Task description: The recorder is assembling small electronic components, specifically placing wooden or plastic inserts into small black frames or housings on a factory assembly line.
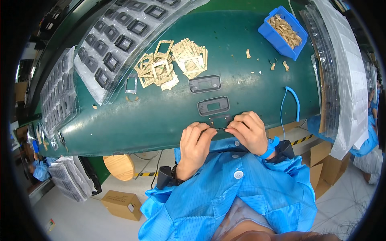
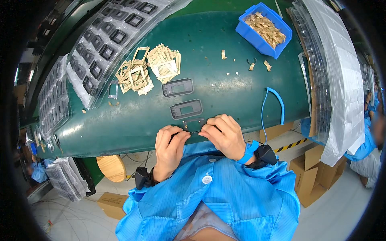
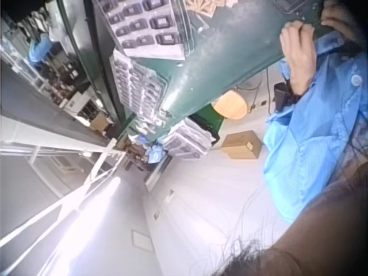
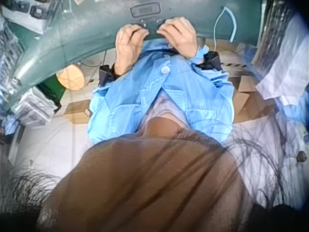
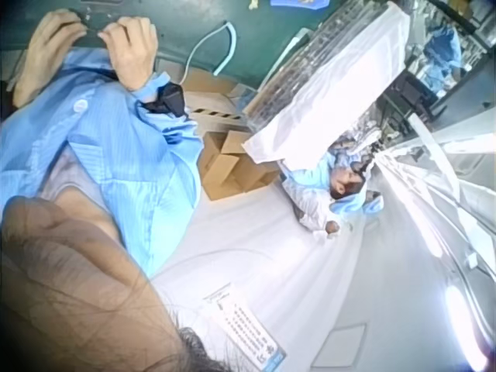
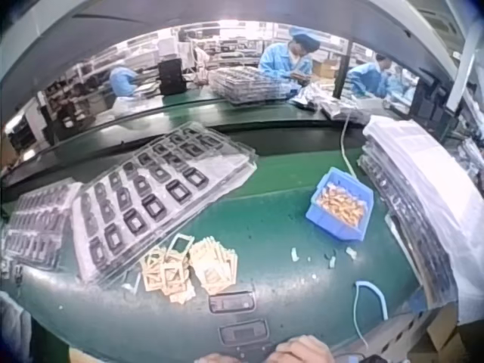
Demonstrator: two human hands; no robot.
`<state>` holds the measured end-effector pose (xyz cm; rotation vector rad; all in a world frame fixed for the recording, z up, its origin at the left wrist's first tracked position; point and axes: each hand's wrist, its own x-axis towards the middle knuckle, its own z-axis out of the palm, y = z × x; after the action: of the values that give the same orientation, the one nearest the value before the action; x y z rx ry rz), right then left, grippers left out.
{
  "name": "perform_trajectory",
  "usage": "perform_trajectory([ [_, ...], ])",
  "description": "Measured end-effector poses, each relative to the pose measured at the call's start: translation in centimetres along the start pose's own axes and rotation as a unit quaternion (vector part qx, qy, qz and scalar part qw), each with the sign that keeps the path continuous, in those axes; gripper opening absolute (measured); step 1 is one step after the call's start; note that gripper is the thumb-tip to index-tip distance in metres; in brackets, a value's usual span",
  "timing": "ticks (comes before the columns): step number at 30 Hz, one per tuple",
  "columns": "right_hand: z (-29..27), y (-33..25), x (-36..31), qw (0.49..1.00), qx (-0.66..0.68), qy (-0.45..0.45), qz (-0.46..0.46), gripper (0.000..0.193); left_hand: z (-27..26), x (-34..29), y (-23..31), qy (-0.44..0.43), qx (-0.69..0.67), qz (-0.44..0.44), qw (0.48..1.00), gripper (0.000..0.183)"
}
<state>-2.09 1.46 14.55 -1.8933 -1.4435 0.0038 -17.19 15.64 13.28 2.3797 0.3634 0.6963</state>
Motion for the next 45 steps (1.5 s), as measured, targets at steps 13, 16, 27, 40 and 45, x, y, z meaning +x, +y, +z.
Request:
perform_trajectory([
  [13, -1.4, -0.6, 2.3, 0.982, 0.031, -0.1, 0.157, 0.018, -1.3, 1.8, 2.2, -0.085, 0.052, -0.219, 0.971, 0.011],
  [16, -1.4, -0.3, 2.5, 0.976, 0.041, -0.114, 0.183, 0.019, -1.1, 2.0, 1.8, -0.074, 0.045, -0.26, 0.962, 0.015],
  [27, -0.6, 0.1, 2.7, 0.984, 0.029, -0.062, 0.162, 0.017, -1.3, 1.9, 1.5, -0.055, 0.01, -0.198, 0.979, 0.037],
  [40, -0.7, 1.0, 2.3, 0.992, 0.028, -0.072, 0.097, 0.016, -0.5, 1.7, 0.8, -0.012, -0.006, -0.132, 0.991, 0.014],
  [45, -1.0, 1.3, 2.3, 0.994, 0.04, -0.073, 0.073, 0.018, -0.4, 1.6, 0.5, -0.002, -0.003, -0.124, 0.992, 0.012],
])
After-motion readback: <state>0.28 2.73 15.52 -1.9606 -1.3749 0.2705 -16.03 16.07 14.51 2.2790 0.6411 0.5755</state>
